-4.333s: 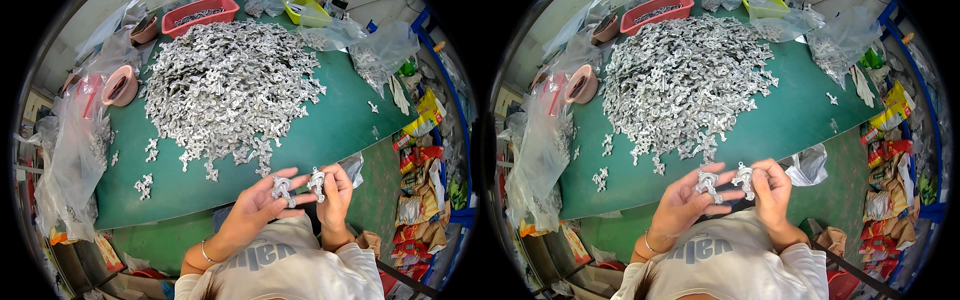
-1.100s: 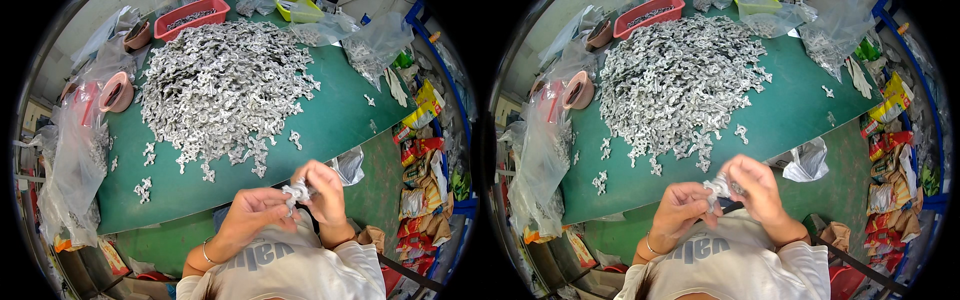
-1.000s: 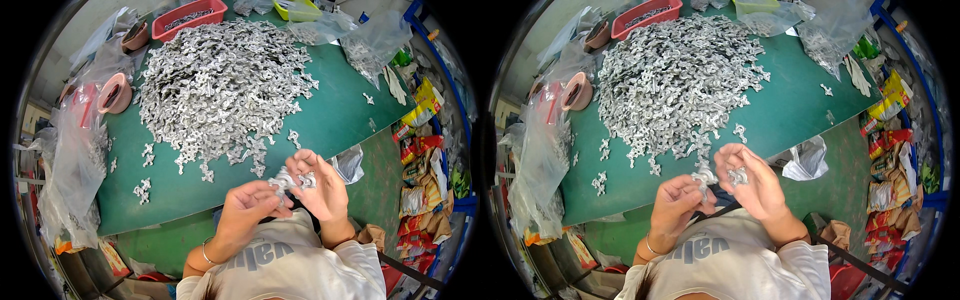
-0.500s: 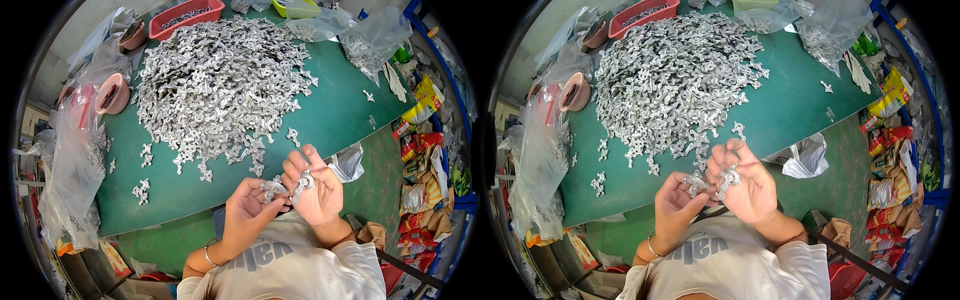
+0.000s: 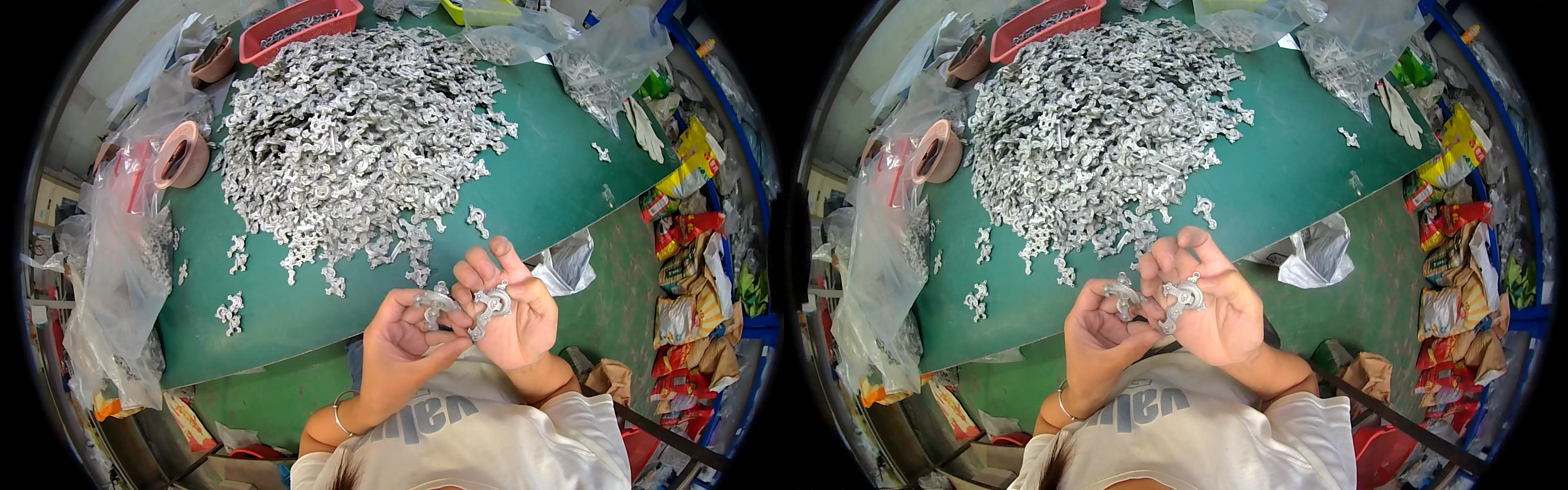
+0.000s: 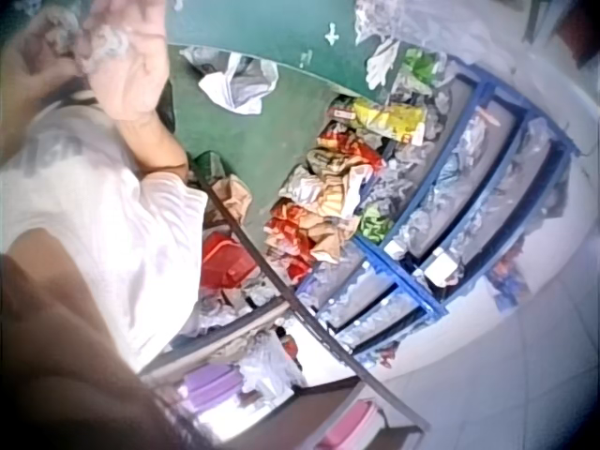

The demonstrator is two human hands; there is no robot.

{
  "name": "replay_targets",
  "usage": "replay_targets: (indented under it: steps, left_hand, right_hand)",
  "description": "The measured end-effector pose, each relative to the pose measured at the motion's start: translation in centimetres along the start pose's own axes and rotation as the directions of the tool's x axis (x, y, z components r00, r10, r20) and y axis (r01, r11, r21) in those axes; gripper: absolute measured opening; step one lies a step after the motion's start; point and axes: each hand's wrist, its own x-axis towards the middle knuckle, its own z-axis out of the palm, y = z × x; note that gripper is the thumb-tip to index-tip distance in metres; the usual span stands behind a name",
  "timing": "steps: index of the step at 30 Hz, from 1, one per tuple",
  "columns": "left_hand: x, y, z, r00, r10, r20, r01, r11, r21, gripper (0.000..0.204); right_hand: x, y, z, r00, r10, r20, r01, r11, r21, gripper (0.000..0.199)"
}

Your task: The person sorts and inspects small silver metal crosses on a green table by hand, picking up individual pieces from a pile and placing some into a plastic bag.

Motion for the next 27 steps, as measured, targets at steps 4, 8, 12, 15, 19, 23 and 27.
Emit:
replay_targets:
  steps: [4, 8, 12, 15, 19, 23, 27]
  left_hand:
    - [-0.1, 0.0, -0.2, 0.998, 0.007, 0.055, -0.007, 1.000, 0.002, 0.039]
    - [-0.1, 0.1, -0.2, 0.999, 0.032, 0.038, -0.033, 0.999, 0.024, 0.040]
    - [-0.2, 0.1, -0.3, 0.999, 0.034, 0.032, -0.035, 0.999, 0.011, 0.040]
    - [-0.2, 0.0, -0.4, 0.998, 0.047, 0.037, -0.047, 0.999, -0.009, 0.041]
    - [-0.1, 0.2, -0.6, 0.999, -0.017, 0.043, 0.020, 0.998, -0.066, 0.043]
    - [0.1, -0.1, -0.7, 0.997, -0.010, 0.073, 0.017, 0.995, -0.098, 0.046]
    - [0.1, -0.2, -0.8, 0.997, 0.000, 0.075, 0.009, 0.992, -0.122, 0.046]
  right_hand:
    - [0.0, 0.1, -0.1, 1.000, -0.006, 0.011, 0.006, 1.000, -0.023, 0.032]
    - [0.0, 0.0, -0.9, 0.993, 0.013, 0.114, -0.018, 0.999, 0.045, 0.034]
    - [0.1, 0.0, -0.9, 0.993, 0.036, 0.112, -0.038, 0.999, 0.008, 0.032]
    - [0.1, 0.2, -0.9, 0.993, 0.039, 0.107, -0.036, 0.999, -0.038, 0.031]
    - [0.1, 0.3, -1.0, 0.991, 0.023, 0.128, -0.009, 0.993, -0.115, 0.030]
    - [0.0, 0.3, -0.9, 0.992, -0.003, 0.129, 0.025, 0.985, -0.169, 0.030]
    - [0.0, 0.3, -1.1, 0.990, 0.008, 0.143, 0.018, 0.984, -0.177, 0.031]
